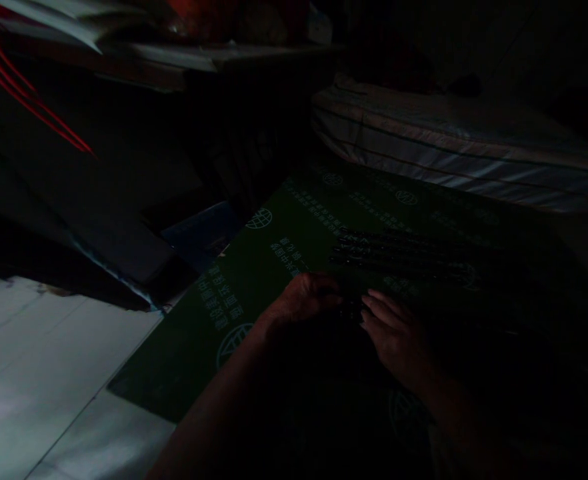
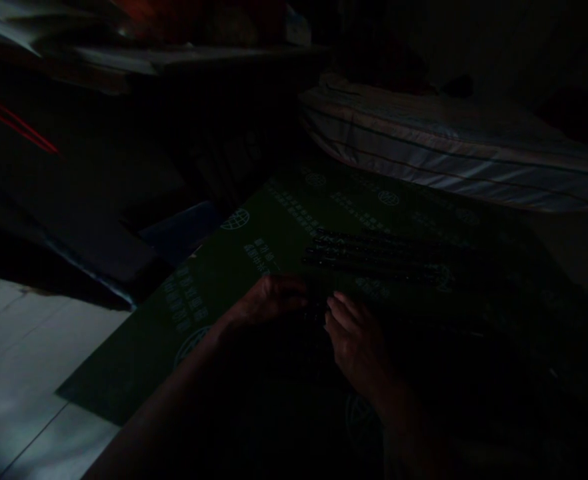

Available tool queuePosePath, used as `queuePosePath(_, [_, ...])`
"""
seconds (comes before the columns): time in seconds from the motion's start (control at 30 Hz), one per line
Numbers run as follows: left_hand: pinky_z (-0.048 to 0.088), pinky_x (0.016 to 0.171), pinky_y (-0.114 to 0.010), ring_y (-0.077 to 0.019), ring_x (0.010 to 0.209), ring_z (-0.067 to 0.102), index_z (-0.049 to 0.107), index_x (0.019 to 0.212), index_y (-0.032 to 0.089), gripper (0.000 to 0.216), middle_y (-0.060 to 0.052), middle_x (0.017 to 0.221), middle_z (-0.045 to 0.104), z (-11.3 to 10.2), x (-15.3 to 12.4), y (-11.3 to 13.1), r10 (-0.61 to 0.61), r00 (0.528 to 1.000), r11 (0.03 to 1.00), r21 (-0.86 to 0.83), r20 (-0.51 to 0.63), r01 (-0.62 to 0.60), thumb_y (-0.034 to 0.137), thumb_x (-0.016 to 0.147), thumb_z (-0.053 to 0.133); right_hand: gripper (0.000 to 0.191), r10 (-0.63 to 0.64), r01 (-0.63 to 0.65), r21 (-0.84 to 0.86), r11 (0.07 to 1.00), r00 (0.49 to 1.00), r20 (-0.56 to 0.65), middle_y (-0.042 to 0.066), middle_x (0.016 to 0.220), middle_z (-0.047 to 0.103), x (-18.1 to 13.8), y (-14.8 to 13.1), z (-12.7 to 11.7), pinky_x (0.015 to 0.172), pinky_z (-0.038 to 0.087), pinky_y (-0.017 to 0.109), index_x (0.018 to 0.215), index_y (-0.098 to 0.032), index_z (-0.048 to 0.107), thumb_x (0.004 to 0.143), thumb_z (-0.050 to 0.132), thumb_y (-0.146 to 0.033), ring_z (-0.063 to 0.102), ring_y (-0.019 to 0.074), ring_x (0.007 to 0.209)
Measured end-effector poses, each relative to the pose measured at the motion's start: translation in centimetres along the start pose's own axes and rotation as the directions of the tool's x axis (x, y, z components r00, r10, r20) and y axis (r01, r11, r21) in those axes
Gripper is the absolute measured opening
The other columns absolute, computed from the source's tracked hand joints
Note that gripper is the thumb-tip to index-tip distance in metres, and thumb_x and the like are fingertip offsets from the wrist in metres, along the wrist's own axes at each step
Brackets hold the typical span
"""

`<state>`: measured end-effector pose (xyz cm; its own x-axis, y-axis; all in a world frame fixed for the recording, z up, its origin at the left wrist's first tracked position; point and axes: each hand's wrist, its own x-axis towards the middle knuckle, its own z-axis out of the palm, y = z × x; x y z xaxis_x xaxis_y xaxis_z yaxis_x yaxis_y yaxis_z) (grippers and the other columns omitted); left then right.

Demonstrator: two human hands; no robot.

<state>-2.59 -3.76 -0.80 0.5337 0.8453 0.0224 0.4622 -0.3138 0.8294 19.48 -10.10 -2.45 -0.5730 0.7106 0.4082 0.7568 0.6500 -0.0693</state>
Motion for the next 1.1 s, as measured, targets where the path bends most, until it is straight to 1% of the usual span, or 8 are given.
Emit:
queuePosePath(0.1, [0.046,0.083,-0.027,-0.0165,0.089,0.061,0.067,0.088,0.018,0.015,-0.002,0.096,0.066,0.1,-0.1,0.0,-0.013,1.0,1.0,-0.019,-0.005,0.013,0.029,0.08,0.061,0.028,-0.042,0.041,-0.058,0.997,0.999,-0.024,0.013,0.12,0.062,-0.4,-0.4,0.0,0.097,0.043,0.046,0.102,-0.012,0.065,0.088,0.042,-0.006,0.049,0.0268,0.121])
queuePosePath(0.27, [0.046,0.081,-0.026,-0.0169,0.089,0.061,0.067,0.088,0.017,0.015,-0.004,0.096,0.065,0.1,-0.1,0.0,-0.015,1.0,1.0,-0.005,-0.003,0.015,0.029,0.08,0.061,0.024,-0.096,0.093,-0.132,0.987,0.995,-0.014,0.014,0.122,0.06,-0.6,-0.8,-0.3,0.1,0.038,0.049,0.106,-0.01,0.063,0.091,0.046,-0.017,0.046,0.0302,0.122])
queuePosePath(0.43, [0.046,0.08,-0.026,-0.0159,0.087,0.06,0.066,0.085,0.018,0.013,-0.002,0.092,0.064,0.2,0.0,0.0,0.014,1.0,1.0,0.0,0.015,-0.014,0.028,0.081,0.06,0.025,-0.115,0.111,-0.155,0.982,0.993,-0.015,0.016,0.119,0.061,-0.8,-1.1,-0.5,0.101,0.035,0.054,0.106,-0.007,0.063,0.09,0.05,-0.021,0.045,0.0335,0.123])
queuePosePath(0.67, [0.046,0.081,-0.029,-0.0171,0.088,0.06,0.067,0.088,0.017,0.016,-0.004,0.096,0.065,0.2,-0.1,-0.2,0.005,1.0,1.0,0.012,0.002,-0.005,0.029,0.08,0.06,0.025,-0.116,0.114,-0.163,0.98,0.993,-0.002,0.015,0.121,0.06,-0.7,-1.3,-0.6,0.1,0.035,0.054,0.108,-0.009,0.063,0.091,0.049,-0.022,0.043,0.0333,0.125])
queuePosePath(0.93, [0.046,0.083,-0.029,-0.0179,0.091,0.061,0.067,0.09,0.017,0.018,-0.004,0.098,0.065,0.0,-0.1,0.0,0.012,1.0,1.0,-0.004,0.007,-0.012,0.03,0.081,0.06,0.027,-0.116,0.123,-0.155,0.98,0.992,0.051,0.016,0.123,0.06,-0.3,-1.4,-0.6,0.098,0.036,0.054,0.107,-0.007,0.063,0.092,0.045,-0.021,0.044,0.0338,0.123])
queuePosePath(1.0, [0.046,0.084,-0.029,-0.0174,0.091,0.061,0.067,0.09,0.018,0.017,-0.003,0.098,0.065,0.0,-0.1,0.1,-0.002,1.0,1.0,-0.002,-0.001,0.002,0.03,0.081,0.06,0.026,-0.11,0.114,-0.144,0.983,0.993,0.038,0.016,0.123,0.06,-0.4,-1.4,-0.6,0.099,0.036,0.054,0.107,-0.007,0.063,0.092,0.046,-0.021,0.045,0.0333,0.122])
queuePosePath(1.1, [0.046,0.084,-0.028,-0.0172,0.092,0.06,0.067,0.09,0.018,0.016,-0.003,0.098,0.065,0.0,-0.2,0.3,-0.007,1.0,1.0,0.002,-0.005,0.007,0.029,0.081,0.06,0.026,-0.077,0.075,-0.122,0.99,0.997,-0.015,0.015,0.122,0.061,-0.5,-1.3,-0.4,0.099,0.036,0.053,0.107,-0.008,0.062,0.092,0.047,-0.022,0.045,0.0327,0.123])
